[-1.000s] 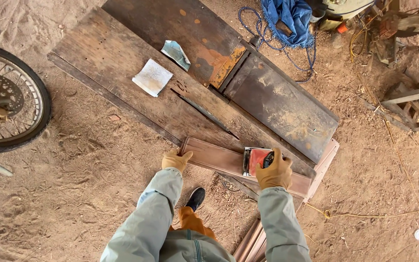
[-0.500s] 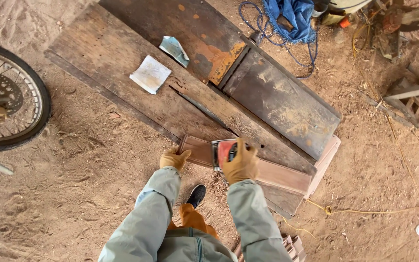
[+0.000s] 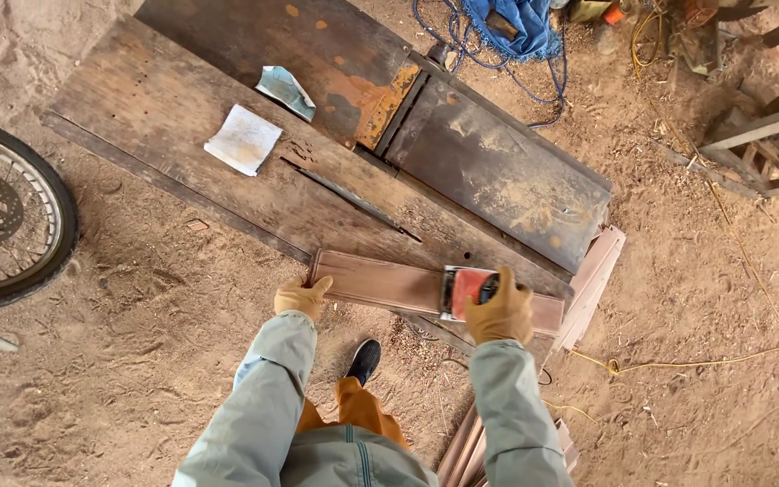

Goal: Sanding a wooden plank using an electric orbital sander followed by manual sanding with a piece of sandpaper.

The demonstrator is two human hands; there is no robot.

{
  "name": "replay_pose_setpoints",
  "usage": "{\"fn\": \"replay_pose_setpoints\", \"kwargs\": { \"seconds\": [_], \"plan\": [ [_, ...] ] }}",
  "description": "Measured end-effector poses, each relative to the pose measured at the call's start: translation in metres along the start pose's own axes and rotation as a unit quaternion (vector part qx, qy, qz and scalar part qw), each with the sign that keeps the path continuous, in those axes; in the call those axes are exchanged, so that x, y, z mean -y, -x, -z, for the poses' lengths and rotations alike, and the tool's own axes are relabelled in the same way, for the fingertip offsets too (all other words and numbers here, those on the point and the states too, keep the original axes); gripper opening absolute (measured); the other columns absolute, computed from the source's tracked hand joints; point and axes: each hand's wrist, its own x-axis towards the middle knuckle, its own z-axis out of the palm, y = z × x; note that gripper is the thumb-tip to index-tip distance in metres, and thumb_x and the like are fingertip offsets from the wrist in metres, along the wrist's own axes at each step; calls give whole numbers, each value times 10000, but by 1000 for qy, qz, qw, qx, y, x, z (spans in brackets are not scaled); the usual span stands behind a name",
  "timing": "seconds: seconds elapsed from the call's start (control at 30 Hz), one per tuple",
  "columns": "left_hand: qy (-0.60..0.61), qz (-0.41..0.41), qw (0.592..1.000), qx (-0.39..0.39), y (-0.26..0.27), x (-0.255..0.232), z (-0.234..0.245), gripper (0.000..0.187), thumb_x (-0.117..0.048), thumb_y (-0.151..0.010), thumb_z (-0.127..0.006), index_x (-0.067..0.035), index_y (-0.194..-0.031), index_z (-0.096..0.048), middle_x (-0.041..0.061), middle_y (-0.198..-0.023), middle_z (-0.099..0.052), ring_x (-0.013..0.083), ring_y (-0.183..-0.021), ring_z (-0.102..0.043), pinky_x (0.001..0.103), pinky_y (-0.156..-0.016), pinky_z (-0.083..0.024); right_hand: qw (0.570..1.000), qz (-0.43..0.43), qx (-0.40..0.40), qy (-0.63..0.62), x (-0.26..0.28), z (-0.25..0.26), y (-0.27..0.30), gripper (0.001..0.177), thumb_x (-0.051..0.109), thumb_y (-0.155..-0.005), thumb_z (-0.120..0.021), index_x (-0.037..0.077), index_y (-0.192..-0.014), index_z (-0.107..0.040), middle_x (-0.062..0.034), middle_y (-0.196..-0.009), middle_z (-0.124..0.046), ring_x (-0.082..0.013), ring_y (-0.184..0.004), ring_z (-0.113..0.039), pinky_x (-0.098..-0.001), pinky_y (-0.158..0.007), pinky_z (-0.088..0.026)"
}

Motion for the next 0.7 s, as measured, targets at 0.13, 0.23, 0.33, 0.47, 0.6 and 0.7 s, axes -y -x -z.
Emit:
{"fn": "replay_pose_setpoints", "kwargs": {
  "seconds": [0.13, 0.23, 0.33, 0.47, 0.6, 0.7],
  "plan": [
    [-10, -7, 1000, -4, -9, 14, -6, 479, -549, -785, -824, -119, -996, -797, 34, -794, -771, 181, -676, -680, 372, -654, -542, 999, -25, -25, 23, -55, 5, -18, 692, 342, -774, -869, 287, -1374, -529, -226, -1114, -599, -416, -967, -697, -548, -689, -612],
    [-29, -64, 996, -46, -10, 16, -11, 525, -565, -794, -832, -78, -987, -797, 65, -805, -776, 196, -686, -686, 374, -669, -552, 999, -13, -34, -13, -92, 14, -30, 734, 311, -760, -863, 213, -1390, -501, -220, -1105, -593, -414, -925, -700, -535, -696, -602],
    [-57, -42, 997, -44, -11, 14, -12, 536, -591, -787, -808, -103, -1008, -786, 49, -825, -782, 182, -696, -695, 367, -663, -559, 996, -47, -57, 40, -113, 28, -39, 642, 354, -778, -881, 239, -1324, -564, -208, -1081, -587, -415, -924, -683, -536, -728, -574],
    [-72, -36, 996, -33, -14, 18, -12, 560, -618, -769, -806, -109, -1001, -788, 29, -825, -777, 175, -696, -684, 349, -658, -552, 993, -110, -10, 37, -140, 36, -52, 634, 360, -806, -850, 255, -1362, -562, -185, -1108, -573, -374, -931, -694, -496, -696, -601],
    [4, -59, 997, -43, -16, 24, -17, 573, -592, -721, -831, -101, -1015, -803, 35, -827, -782, 173, -713, -684, 353, -653, -545, 992, -114, -23, 40, -164, 38, -64, 675, 403, -792, -847, 276, -1387, -555, -197, -1123, -564, -391, -907, -703, -498, -704, -594],
    [-4, -29, 999, -34, -17, 22, -15, 580, -589, -724, -836, -92, -1021, -799, 46, -823, -778, 184, -714, -680, 351, -650, -554, 990, -114, -57, 52, -183, 33, -72, 667, 397, -767, -858, 309, -1364, -572, -198, -1117, -571, -406, -916, -698, -535, -739, -574]
  ]
}}
